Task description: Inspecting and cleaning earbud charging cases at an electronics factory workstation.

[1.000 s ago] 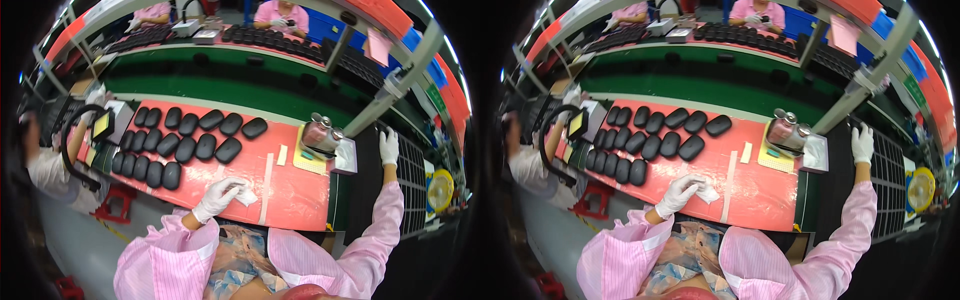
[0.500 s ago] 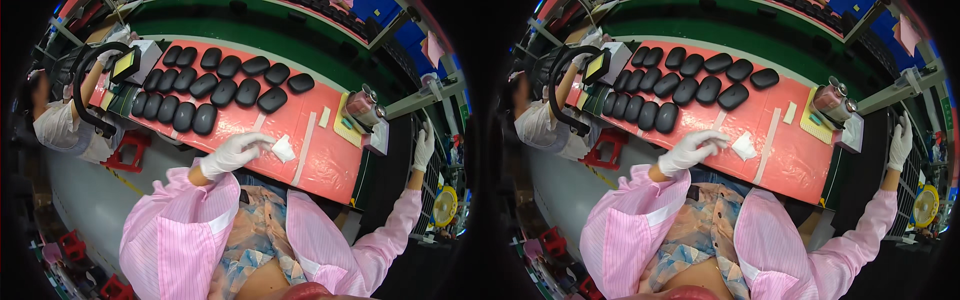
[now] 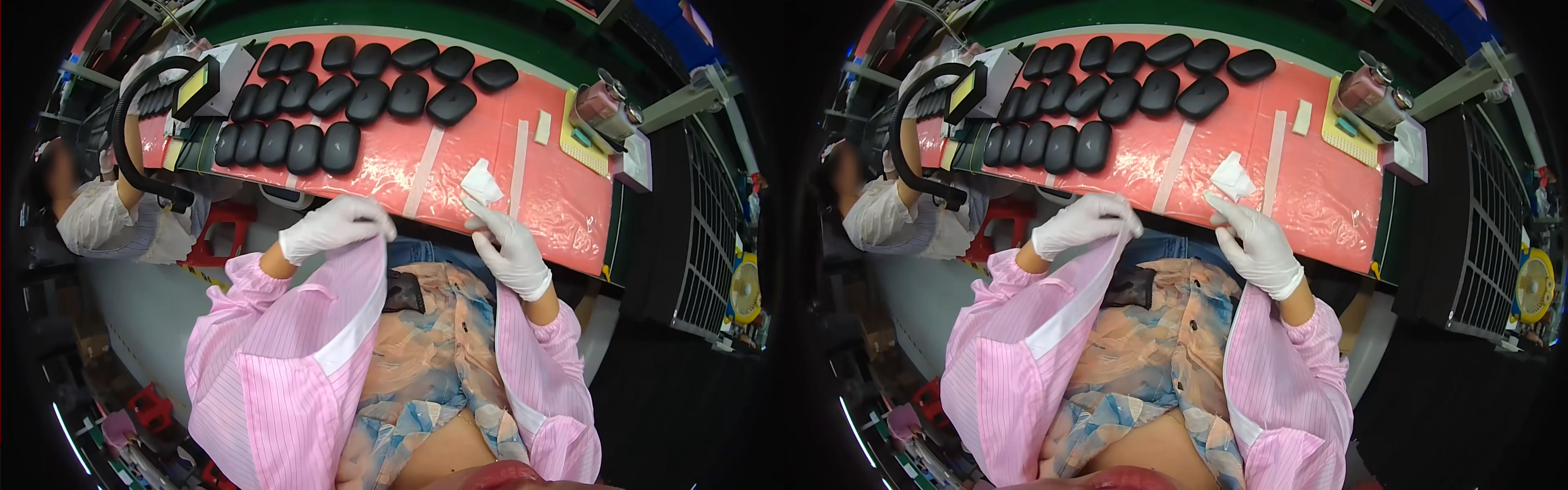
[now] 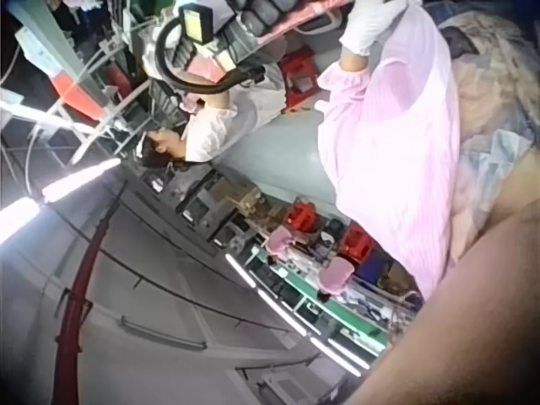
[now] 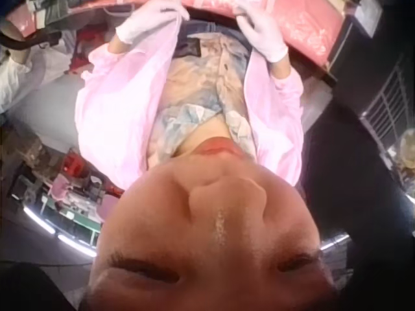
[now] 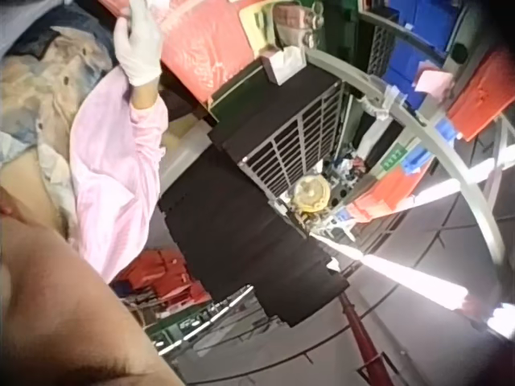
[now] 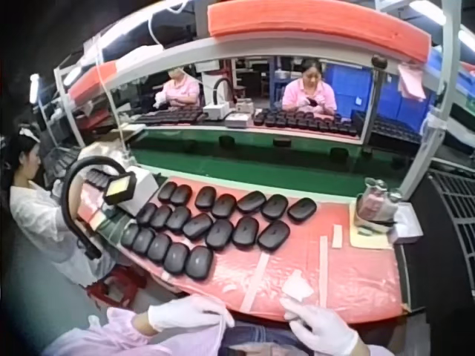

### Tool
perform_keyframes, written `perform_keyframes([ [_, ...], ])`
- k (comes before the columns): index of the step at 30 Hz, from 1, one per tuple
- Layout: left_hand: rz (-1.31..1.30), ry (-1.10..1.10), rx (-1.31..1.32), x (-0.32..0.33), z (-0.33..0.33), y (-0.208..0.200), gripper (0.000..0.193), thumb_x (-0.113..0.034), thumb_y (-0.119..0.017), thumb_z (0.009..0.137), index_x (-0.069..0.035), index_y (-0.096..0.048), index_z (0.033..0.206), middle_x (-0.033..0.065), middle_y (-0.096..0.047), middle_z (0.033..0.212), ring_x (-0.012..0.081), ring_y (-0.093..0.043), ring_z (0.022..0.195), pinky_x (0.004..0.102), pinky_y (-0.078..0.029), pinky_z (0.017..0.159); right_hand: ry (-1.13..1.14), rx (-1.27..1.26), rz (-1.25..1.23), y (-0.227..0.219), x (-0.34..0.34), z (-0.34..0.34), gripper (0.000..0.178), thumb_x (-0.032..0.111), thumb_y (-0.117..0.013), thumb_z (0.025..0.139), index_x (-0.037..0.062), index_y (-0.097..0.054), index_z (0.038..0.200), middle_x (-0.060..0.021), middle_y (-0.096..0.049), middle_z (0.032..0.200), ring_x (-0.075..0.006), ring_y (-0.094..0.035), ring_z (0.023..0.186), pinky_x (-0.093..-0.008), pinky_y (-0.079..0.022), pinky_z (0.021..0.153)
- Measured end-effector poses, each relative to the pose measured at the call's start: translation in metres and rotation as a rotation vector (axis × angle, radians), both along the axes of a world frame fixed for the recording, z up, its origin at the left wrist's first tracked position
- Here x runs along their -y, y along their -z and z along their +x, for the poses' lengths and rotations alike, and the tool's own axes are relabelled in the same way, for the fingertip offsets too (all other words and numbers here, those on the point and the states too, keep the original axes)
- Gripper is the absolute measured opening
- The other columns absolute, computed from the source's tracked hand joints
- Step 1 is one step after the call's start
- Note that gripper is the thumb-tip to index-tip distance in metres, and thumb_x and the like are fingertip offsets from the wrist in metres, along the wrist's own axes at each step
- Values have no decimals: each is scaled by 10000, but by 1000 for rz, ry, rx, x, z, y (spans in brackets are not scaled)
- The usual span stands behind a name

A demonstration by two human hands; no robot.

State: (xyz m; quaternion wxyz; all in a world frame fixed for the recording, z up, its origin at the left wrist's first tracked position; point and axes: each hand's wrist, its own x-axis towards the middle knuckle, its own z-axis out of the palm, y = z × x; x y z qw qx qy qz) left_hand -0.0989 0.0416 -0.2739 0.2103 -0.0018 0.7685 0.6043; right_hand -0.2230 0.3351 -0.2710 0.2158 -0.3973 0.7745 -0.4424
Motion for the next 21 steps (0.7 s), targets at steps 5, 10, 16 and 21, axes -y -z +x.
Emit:
perform_keyframes([
  [5,216,-10,-218,-89,-29,8,182,-95,-644,860,-18,-684,1020,93,-675,992,185,-645,914,292,-493,851,42,387,-398,32,3,21,432,140,-576,930,0,-532,1337,-115,-617,1202,-171,-598,1057,-316,-458,954],
  [10,152,54,-51,-100,-27,87,402,-242,-763,794,4,-659,1095,108,-685,1008,170,-633,946,321,-507,843,-295,91,-280,40,-6,19,343,134,-560,902,44,-643,1223,-152,-553,1321,-324,-477,1274,-402,-340,1084],
  [16,-271,45,-276,-33,1,100,426,-59,-570,807,-67,-632,1228,164,-674,1157,261,-651,1050,332,-486,936,-428,337,-197,86,-8,32,195,28,-576,887,58,-688,1044,-107,-632,1223,-304,-483,1287,-393,-360,1072],
  [21,-675,51,-226,14,25,107,312,-136,-565,832,-71,-685,1112,170,-690,1003,349,-652,947,384,-508,851,-139,642,-281,88,-11,41,106,-14,-569,884,10,-632,965,-107,-666,1115,-226,-597,1100,-335,-439,979],
])
